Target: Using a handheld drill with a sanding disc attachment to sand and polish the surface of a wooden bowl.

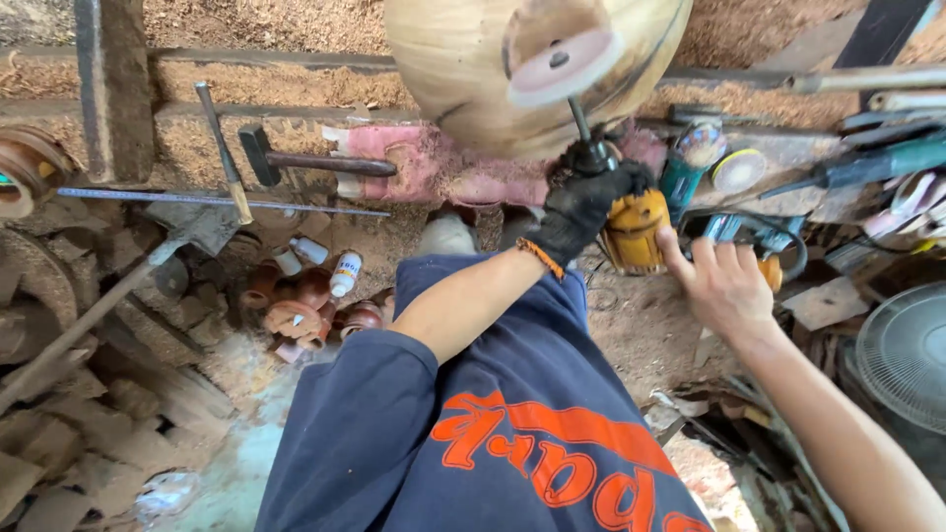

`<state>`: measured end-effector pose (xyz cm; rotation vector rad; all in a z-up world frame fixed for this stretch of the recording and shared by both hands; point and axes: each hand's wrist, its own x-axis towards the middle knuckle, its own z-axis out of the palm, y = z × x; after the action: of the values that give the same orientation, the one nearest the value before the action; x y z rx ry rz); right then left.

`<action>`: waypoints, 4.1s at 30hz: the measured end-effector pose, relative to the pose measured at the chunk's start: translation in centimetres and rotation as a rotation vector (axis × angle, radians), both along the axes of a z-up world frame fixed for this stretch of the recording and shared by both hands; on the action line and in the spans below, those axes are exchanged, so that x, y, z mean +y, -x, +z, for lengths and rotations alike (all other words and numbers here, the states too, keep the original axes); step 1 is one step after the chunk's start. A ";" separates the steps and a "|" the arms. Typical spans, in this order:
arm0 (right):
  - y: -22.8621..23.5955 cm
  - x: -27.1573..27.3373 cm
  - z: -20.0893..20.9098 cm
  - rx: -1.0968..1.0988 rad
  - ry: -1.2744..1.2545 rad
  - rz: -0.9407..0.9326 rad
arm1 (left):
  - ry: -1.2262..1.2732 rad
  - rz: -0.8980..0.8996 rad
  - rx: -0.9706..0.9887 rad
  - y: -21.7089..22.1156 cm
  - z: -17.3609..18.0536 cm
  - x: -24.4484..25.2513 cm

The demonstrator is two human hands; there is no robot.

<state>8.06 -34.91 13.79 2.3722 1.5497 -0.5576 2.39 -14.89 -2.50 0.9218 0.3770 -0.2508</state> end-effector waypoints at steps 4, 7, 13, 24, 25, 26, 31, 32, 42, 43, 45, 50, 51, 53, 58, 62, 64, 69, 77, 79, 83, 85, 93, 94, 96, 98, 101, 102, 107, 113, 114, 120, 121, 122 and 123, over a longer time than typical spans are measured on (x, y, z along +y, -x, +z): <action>-5.0 -0.1 -2.6 -0.079 -0.056 0.102 | -0.225 0.203 -0.083 -3.5 -0.9 0.0; -6.7 -0.7 -3.1 -0.076 -0.059 0.155 | -0.157 0.320 0.164 -4.7 0.5 -0.3; -8.1 -3.5 -3.2 -0.032 -0.083 0.184 | -0.353 0.281 0.241 -4.9 0.8 -3.1; -11.3 -2.5 -3.2 0.008 -0.132 0.251 | 0.373 0.542 0.218 -5.0 -0.2 -4.1; -11.3 -2.8 -3.2 0.031 -0.107 0.239 | 0.089 0.448 0.277 -4.9 -0.8 -4.9; -11.3 -3.2 -3.2 0.053 -0.082 0.228 | -0.192 0.348 0.334 -4.8 -1.4 -5.7; -12.0 0.4 -2.9 -0.006 -0.151 0.259 | 0.147 0.439 0.331 -6.0 3.5 -0.1; -12.1 1.0 -2.8 -0.034 -0.175 0.282 | 0.479 0.523 0.302 -6.2 4.3 0.8; -9.4 -0.3 -1.5 0.023 -0.064 0.179 | -0.425 0.264 0.326 -5.2 2.6 -0.5; -9.3 0.2 -1.3 0.003 -0.058 0.179 | -0.237 0.300 0.209 -5.2 3.0 0.3; -8.9 0.4 -0.8 -0.017 -0.049 0.170 | -0.043 0.323 0.095 -4.8 2.2 0.1; -7.1 -2.2 0.9 0.002 0.006 0.158 | -0.061 0.359 0.056 -2.6 0.9 -3.6; -6.5 -2.9 1.2 0.003 0.009 0.152 | -0.058 0.353 0.057 -2.2 0.6 -4.7; -5.3 -4.1 1.6 0.021 0.061 0.147 | 0.353 0.351 0.076 -1.6 -0.1 -6.7; -5.7 0.4 1.6 -0.008 0.052 0.129 | 0.354 0.438 0.289 -3.0 1.5 -2.7; -5.6 2.5 2.7 0.000 0.044 0.111 | 0.540 0.539 0.274 -3.6 3.9 1.1; -4.7 1.0 3.6 0.036 0.092 0.098 | 0.348 0.444 0.237 -1.6 2.4 -1.1; -5.2 1.7 6.6 0.102 0.196 0.087 | 0.251 0.424 0.315 -1.0 3.1 -3.2; -1.8 3.2 7.9 0.162 0.270 0.001 | 0.345 0.382 0.333 -0.4 9.5 2.5; 2.1 2.4 8.2 0.198 0.219 -0.102 | -0.241 0.146 0.039 2.6 9.6 2.6; 9.4 5.0 6.7 0.233 -0.053 -0.488 | -0.868 -0.473 -0.174 6.7 8.2 4.8; 10.8 10.9 5.9 0.264 -0.236 -0.755 | -0.901 -0.478 -0.294 7.2 7.9 9.1; 17.5 28.0 -3.9 0.253 -0.370 -1.153 | -0.250 -0.613 0.323 -1.7 11.2 24.2; 16.9 29.7 -3.8 0.282 -0.327 -1.204 | -0.387 -0.687 0.150 -2.0 8.1 25.3; 17.3 32.1 -3.8 0.328 -0.282 -1.292 | -0.515 -0.793 -0.020 -2.1 6.8 26.7; 17.7 33.5 -5.1 0.411 -0.258 -1.366 | -0.475 -0.791 -0.020 -3.2 9.8 27.1; 18.2 34.9 -5.1 0.449 -0.233 -1.417 | -0.800 -0.956 -0.174 -1.7 6.1 29.7; 18.9 35.7 -4.8 0.442 -0.242 -1.443 | -0.801 -0.979 -0.190 -1.0 7.2 29.8; 18.2 36.7 -3.4 0.493 -0.268 -1.439 | -0.416 -0.697 0.127 -2.2 12.3 28.8; 18.1 37.8 -3.0 0.529 -0.273 -1.447 | -0.294 -0.751 0.312 -2.5 12.2 29.4; 18.4 37.8 -3.0 0.523 -0.281 -1.458 | -0.298 -0.762 0.305 -2.2 12.0 29.6; 16.8 38.2 -2.1 0.550 -0.368 -1.454 | -0.390 -0.689 0.186 -2.6 9.5 30.5; 17.3 38.2 -3.1 0.509 -0.387 -1.432 | -0.393 -0.729 0.232 -2.8 10.1 30.5; 17.8 38.3 -4.1 0.469 -0.406 -1.409 | -0.396 -0.768 0.278 -3.0 10.8 30.5; 18.5 38.6 -3.7 0.467 -0.412 -1.408 | -0.400 -0.768 0.274 -2.2 10.2 30.8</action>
<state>-10.41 3.74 10.13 3.5516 -0.2902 -1.1386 4.57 15.95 7.73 1.4100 0.3143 -1.0410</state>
